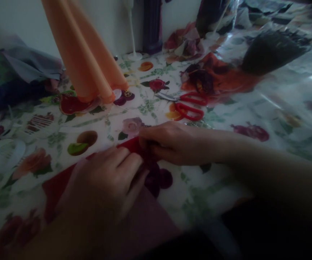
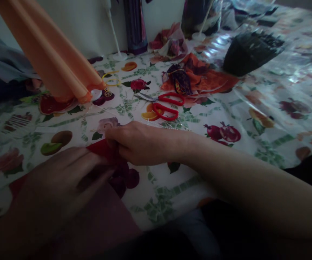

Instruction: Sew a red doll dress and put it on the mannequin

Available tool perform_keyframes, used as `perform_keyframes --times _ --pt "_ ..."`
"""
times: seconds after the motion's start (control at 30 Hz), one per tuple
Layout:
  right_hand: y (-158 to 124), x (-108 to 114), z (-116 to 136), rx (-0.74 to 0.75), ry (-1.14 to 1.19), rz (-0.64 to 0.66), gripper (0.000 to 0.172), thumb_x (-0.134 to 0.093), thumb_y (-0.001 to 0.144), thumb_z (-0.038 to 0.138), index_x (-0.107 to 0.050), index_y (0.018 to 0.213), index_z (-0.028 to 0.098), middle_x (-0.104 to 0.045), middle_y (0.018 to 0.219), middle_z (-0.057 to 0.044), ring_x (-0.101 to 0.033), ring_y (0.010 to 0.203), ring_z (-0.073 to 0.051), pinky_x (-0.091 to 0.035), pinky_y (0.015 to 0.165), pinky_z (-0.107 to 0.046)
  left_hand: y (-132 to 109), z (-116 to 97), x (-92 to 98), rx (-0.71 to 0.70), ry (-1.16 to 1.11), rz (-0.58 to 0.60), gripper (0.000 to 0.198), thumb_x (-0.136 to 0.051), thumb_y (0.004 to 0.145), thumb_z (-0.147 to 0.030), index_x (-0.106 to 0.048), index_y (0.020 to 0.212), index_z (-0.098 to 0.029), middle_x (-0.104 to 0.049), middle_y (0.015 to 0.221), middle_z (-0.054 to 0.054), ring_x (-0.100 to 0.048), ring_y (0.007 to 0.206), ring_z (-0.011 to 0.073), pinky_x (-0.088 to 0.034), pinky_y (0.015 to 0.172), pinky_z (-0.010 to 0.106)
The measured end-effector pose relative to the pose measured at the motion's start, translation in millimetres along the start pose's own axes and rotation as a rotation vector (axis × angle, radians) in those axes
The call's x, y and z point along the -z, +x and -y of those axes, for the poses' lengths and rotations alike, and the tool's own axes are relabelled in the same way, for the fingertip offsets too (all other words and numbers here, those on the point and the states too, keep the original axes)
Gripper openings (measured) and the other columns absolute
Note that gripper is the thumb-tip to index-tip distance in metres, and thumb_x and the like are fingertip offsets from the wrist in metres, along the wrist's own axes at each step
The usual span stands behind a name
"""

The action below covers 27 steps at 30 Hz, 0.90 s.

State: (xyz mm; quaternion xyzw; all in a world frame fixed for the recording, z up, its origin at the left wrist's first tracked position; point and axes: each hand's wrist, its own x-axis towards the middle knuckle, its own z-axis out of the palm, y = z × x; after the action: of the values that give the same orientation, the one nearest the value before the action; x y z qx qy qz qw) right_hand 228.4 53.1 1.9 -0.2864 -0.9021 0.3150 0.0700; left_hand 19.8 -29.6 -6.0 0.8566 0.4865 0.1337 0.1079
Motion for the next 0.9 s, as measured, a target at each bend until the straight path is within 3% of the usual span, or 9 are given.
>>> perform_keyframes --times 0.17,0.3,0.47,0.63,0.9 --pt "1.6 -2.8 -2.8 0.016 0.031 0.01 0.012 -0.047 0.09 0.012 -0.056 0.096 0.017 -0.064 0.088 -0.003 -0.056 0.073 -0.013 -0.04 0.065 -0.026 11.9 1.0 -11.4 -0.045 0.096 -0.008 0.014 -0.052 0.094 -0.02 -0.06 0.082 -0.019 -0.061 0.088 0.009 -0.059 0.083 0.0268 -0.05 0.073 0.044" --pt "1.7 -1.9 -1.6 0.0 0.055 0.017 0.011 -0.047 0.089 0.012 -0.054 0.095 0.018 -0.063 0.087 -0.002 -0.055 0.072 -0.014 -0.04 0.064 -0.026 9.4 1.6 -16.2 -0.061 0.064 -0.029 0.016 -0.051 0.094 -0.018 -0.058 0.079 -0.02 -0.06 0.085 0.007 -0.058 0.079 0.025 -0.049 0.07 0.043" --pt "1.2 -1.0 -1.3 -0.003 0.059 0.017 0.01 -0.048 0.089 0.012 -0.054 0.094 0.018 -0.063 0.087 -0.002 -0.055 0.071 -0.013 -0.039 0.064 -0.026 9.7 3.0 -13.3 -0.022 0.032 -0.008 0.014 -0.051 0.095 -0.02 -0.056 0.082 -0.021 -0.061 0.086 0.005 -0.059 0.079 0.023 -0.05 0.072 0.041" --pt "1.6 0.6 -2.1 -0.002 0.054 0.028 0.015 -0.049 0.089 0.012 -0.058 0.1 0.017 -0.063 0.089 -0.003 -0.055 0.073 -0.013 -0.04 0.064 -0.025 10.3 4.4 -12.3 0.002 0.078 0.003 0.009 -0.059 0.092 -0.027 -0.055 0.085 -0.022 -0.063 0.089 0.007 -0.06 0.085 0.0263 -0.05 0.075 0.044" --pt "2.7 11.1 -3.8 -0.056 0.148 0.101 0.019 -0.048 0.09 0.008 -0.063 0.096 0.017 -0.064 0.085 -0.001 -0.054 0.074 -0.013 -0.043 0.067 -0.024 11.2 4.7 -11.4 0.011 -0.011 0.046 0.014 -0.055 0.093 -0.02 -0.057 0.079 -0.02 -0.061 0.085 0.006 -0.059 0.081 0.024 -0.05 0.072 0.04"
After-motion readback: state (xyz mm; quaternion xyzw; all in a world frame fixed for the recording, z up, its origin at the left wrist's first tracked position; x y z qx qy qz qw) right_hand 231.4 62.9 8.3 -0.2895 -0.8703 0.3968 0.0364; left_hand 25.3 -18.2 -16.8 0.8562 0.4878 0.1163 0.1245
